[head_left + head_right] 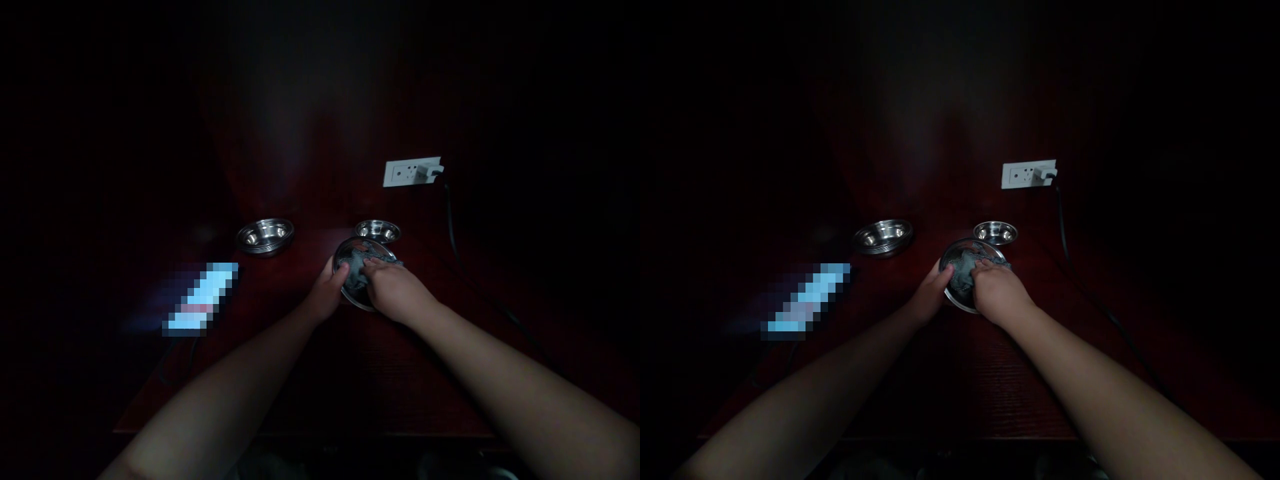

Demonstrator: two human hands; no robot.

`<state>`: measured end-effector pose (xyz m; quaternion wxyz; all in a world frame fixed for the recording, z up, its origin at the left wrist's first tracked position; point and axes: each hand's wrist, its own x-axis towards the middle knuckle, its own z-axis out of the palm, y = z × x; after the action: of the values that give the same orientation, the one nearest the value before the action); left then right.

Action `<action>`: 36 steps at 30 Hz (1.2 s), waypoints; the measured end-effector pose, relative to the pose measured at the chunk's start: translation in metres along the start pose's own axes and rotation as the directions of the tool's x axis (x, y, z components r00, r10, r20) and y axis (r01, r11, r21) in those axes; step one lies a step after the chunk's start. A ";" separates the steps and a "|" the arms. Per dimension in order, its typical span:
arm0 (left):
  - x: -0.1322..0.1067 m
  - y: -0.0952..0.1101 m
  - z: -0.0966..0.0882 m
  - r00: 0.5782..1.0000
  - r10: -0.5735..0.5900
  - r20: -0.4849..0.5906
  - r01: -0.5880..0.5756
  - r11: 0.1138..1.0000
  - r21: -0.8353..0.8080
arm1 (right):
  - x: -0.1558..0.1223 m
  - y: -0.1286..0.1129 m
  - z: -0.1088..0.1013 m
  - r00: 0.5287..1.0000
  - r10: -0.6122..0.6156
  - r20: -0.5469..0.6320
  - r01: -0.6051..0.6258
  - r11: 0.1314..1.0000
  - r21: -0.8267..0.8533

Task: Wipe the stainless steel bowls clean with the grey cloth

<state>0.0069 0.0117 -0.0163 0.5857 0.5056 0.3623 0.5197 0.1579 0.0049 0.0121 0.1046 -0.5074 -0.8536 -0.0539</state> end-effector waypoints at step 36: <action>0.003 -0.002 -0.007 0.996 -0.026 -0.086 0.031 0.998 0.060 | -0.005 0.005 -0.005 0.963 -0.264 0.050 0.189 0.799 0.571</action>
<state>0.0015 0.0160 -0.0194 0.5613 0.4955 0.4097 0.5211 0.1652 0.0017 0.0152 0.1872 -0.3508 -0.8909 0.2193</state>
